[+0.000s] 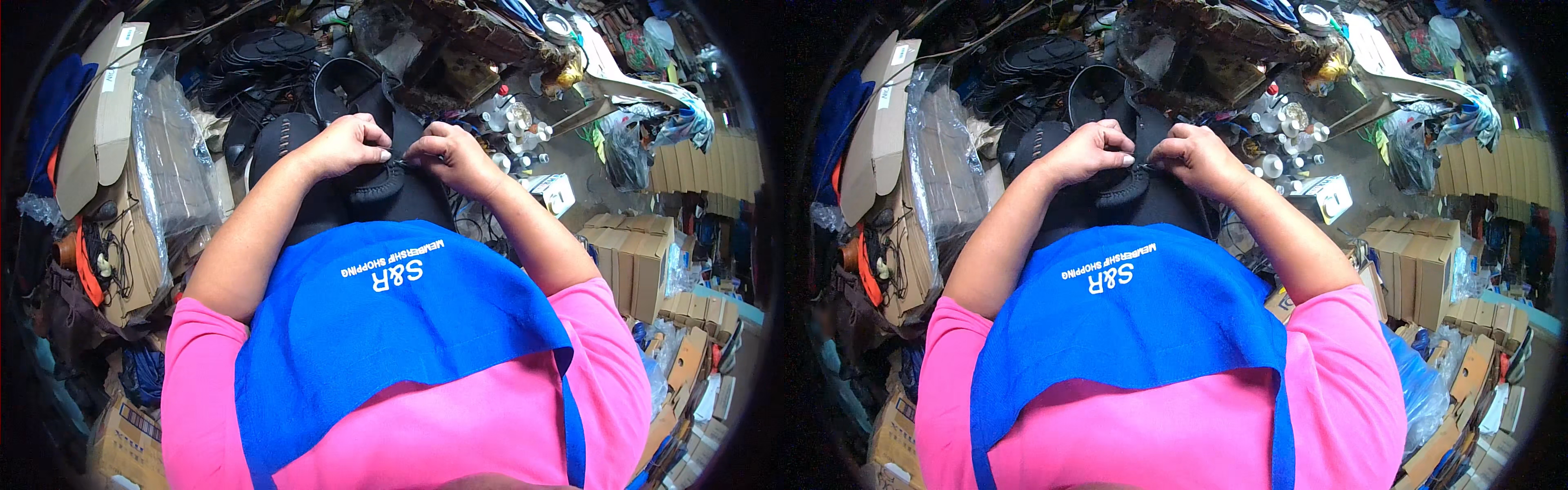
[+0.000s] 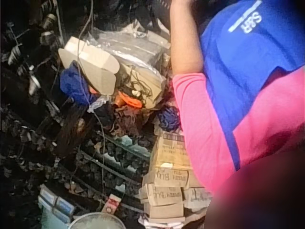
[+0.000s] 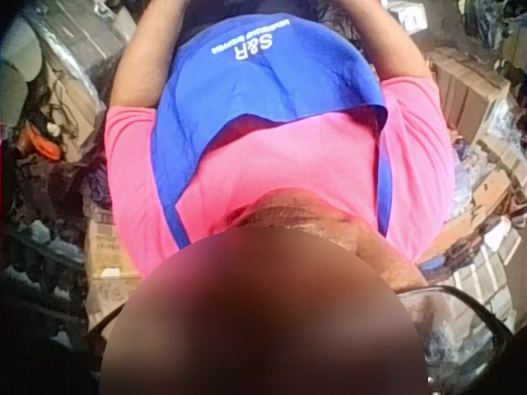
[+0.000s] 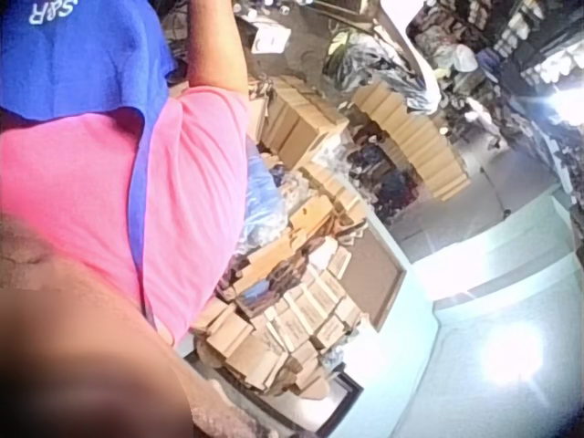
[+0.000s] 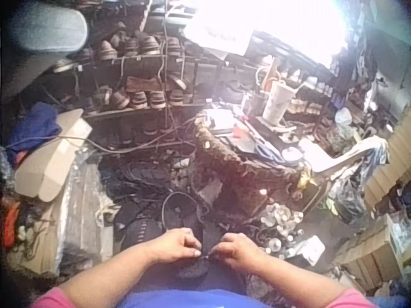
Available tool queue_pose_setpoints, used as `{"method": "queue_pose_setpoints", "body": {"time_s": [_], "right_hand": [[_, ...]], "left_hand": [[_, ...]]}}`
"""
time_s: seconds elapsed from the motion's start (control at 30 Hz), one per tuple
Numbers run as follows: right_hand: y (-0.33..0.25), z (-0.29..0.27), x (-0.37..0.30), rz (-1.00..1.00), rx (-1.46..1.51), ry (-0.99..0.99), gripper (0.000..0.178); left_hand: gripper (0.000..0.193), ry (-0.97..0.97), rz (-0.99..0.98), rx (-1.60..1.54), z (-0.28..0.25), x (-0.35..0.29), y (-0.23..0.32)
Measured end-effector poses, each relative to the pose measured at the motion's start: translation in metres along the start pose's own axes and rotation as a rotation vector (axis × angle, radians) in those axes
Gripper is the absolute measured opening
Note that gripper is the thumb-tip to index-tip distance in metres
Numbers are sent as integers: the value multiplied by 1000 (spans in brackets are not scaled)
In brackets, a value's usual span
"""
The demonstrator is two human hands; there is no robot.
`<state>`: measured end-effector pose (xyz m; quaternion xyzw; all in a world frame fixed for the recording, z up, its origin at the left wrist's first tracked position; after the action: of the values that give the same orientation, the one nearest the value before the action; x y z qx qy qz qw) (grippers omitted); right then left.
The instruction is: The recorder is hand-stitching the heel area of a black shoe using a needle and thread in a workshop.
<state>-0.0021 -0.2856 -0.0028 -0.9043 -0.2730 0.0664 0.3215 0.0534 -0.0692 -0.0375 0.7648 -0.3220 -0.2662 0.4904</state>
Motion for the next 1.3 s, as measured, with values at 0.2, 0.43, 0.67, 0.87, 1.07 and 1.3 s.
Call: {"method": "queue_pose_setpoints", "body": {"time_s": [0.2,0.43,0.67,0.87,1.07,1.3], "right_hand": [[0,10,-1,85,151,38,15],[-4,18,-5,123,178,53,14],[-13,16,-10,41,-13,87,22],[-16,17,-14,-4,-153,96,27],[-27,9,-8,-25,-295,-22,23],[-55,-6,20,-133,-546,-247,18]], "left_hand": [[18,-4,-18,-18,0,0,0],[21,-38,10,20,-3,-1,2],[33,-214,-46,-27,-11,-3,9],[35,-255,-25,36,-13,-2,9],[36,-271,-21,84,-12,-2,9],[27,-231,54,177,-13,-2,10]]}}
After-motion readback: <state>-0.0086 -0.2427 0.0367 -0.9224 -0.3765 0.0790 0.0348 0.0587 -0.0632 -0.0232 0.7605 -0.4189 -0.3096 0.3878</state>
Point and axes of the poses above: each hand's wrist, its own x-axis towards the middle knuckle, its own z-axis out of the palm, y = z × x, the point moved 1 cm from there along x, towards the middle knuckle, and after that the axes turned 1 degree about z, right-handed, at the moved point
